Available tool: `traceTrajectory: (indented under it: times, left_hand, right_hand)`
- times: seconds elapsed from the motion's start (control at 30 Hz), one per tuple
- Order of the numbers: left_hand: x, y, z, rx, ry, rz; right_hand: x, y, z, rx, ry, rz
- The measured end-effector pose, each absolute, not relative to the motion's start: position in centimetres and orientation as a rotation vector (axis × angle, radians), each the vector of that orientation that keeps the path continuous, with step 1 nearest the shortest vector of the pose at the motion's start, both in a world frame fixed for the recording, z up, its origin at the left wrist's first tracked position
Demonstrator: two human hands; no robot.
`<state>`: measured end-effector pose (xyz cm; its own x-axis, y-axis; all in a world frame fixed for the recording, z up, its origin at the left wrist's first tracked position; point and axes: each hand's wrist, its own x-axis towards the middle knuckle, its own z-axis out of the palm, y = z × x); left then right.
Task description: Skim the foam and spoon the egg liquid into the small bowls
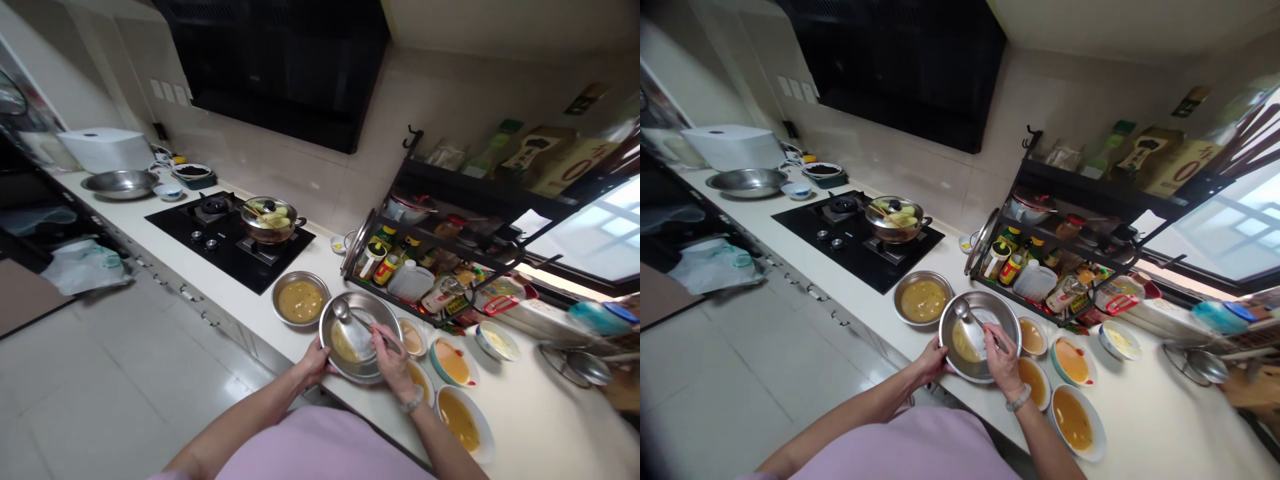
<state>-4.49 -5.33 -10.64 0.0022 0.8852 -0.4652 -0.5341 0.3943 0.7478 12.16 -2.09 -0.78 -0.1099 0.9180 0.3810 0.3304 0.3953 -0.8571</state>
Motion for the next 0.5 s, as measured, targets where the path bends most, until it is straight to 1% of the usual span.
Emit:
traceTrajectory:
  times: [0.1, 0.17, 0.37, 0.5]
  left_hand:
    - [-4.4, -5.3, -11.0, 0.416, 1.083, 1.192]
    - [-4.4, -5.3, -11.2, 0.419, 1.095, 1.2]
    - [-4.1, -5.3, -10.8, 0.52, 1.109, 1.219]
    - [-3.6, -5.2, -10.1, 0.577, 1.148, 1.227]
  right_hand:
    - [15.1, -3.4, -1.1, -1.29, -1.597, 0.774]
    - [16.8, -4.2, -1.3, -1.352, -1.598, 0.728]
    - [19.3, -6.0, -1.0, -1.35, -1.603, 0.632]
    - [18.2, -6.4, -1.1, -1.426, -1.488, 0.779]
